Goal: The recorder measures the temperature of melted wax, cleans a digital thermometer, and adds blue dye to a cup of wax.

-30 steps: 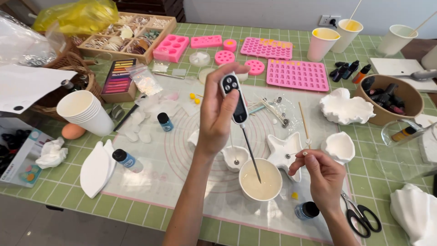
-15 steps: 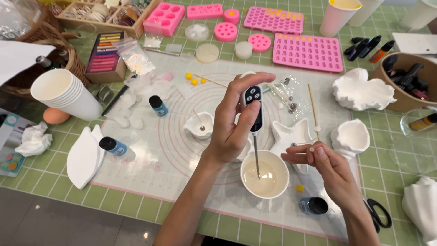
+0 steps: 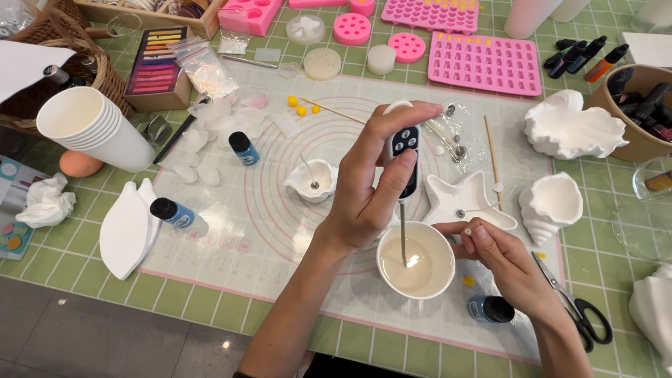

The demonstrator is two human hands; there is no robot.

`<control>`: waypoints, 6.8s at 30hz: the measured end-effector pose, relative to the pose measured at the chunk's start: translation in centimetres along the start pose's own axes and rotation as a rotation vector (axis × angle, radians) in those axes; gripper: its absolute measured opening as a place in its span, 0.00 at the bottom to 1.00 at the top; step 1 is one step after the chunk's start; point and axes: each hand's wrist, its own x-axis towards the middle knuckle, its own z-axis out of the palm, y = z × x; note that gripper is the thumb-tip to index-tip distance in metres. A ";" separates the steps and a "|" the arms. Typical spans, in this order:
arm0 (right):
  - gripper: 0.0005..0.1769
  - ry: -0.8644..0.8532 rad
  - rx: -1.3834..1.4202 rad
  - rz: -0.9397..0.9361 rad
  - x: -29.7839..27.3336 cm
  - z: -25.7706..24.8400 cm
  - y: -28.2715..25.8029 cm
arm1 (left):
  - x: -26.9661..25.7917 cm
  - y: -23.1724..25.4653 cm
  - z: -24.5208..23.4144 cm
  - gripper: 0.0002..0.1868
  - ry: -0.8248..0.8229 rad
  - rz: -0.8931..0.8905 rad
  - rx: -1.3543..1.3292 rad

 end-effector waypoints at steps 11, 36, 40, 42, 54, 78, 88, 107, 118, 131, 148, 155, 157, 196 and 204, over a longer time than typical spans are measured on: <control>0.29 0.012 0.018 0.026 0.0 0.6 -1.2 | 0.0 -0.3 -0.2 0.16 0.004 0.012 0.039; 0.27 0.015 0.091 -0.033 0.7 0.3 0.1 | 0.1 -0.6 -0.4 0.15 0.056 -0.028 -0.052; 0.26 0.029 0.098 -0.026 0.8 0.2 0.3 | 0.2 -0.5 -0.4 0.16 0.057 -0.033 -0.062; 0.25 0.001 0.111 -0.088 0.9 0.0 0.8 | 0.2 -0.5 -0.4 0.16 0.062 -0.032 -0.076; 0.24 0.000 0.113 -0.081 0.9 0.2 0.6 | 0.4 -1.1 -0.3 0.20 0.097 -0.068 -0.084; 0.24 0.029 0.090 -0.061 0.9 0.1 0.7 | 0.3 -1.7 -0.5 0.26 0.122 -0.075 -0.126; 0.24 0.017 0.061 -0.093 0.7 0.0 0.6 | 0.2 -2.1 -0.6 0.25 0.126 -0.045 -0.131; 0.16 0.073 0.058 -0.073 0.5 0.5 -0.3 | 0.2 -2.5 -0.7 0.22 0.124 -0.036 -0.136; 0.14 0.071 0.053 -0.105 0.5 0.6 -0.5 | 0.2 -2.3 -0.4 0.24 0.145 -0.060 -0.079; 0.13 0.061 0.094 -0.111 0.6 0.6 -0.1 | 0.2 -2.3 -0.2 0.23 0.160 -0.052 -0.077; 0.12 0.080 0.109 -0.097 0.8 0.2 0.5 | 0.2 -2.7 -0.1 0.23 0.168 -0.078 -0.072; 0.10 0.145 0.115 -0.066 0.9 0.3 0.4 | 0.2 -3.0 -0.3 0.23 0.161 -0.090 -0.136; 0.10 0.147 0.128 -0.071 1.2 0.2 0.7 | 0.3 -3.0 -0.5 0.24 0.161 -0.102 -0.160; 0.09 0.140 0.182 -0.114 1.3 -0.5 1.7 | 0.4 -2.8 -0.5 0.22 0.182 -0.071 -0.023; 0.09 0.139 0.198 -0.112 1.3 -0.6 1.9 | 0.4 -2.9 -0.5 0.22 0.180 -0.064 -0.034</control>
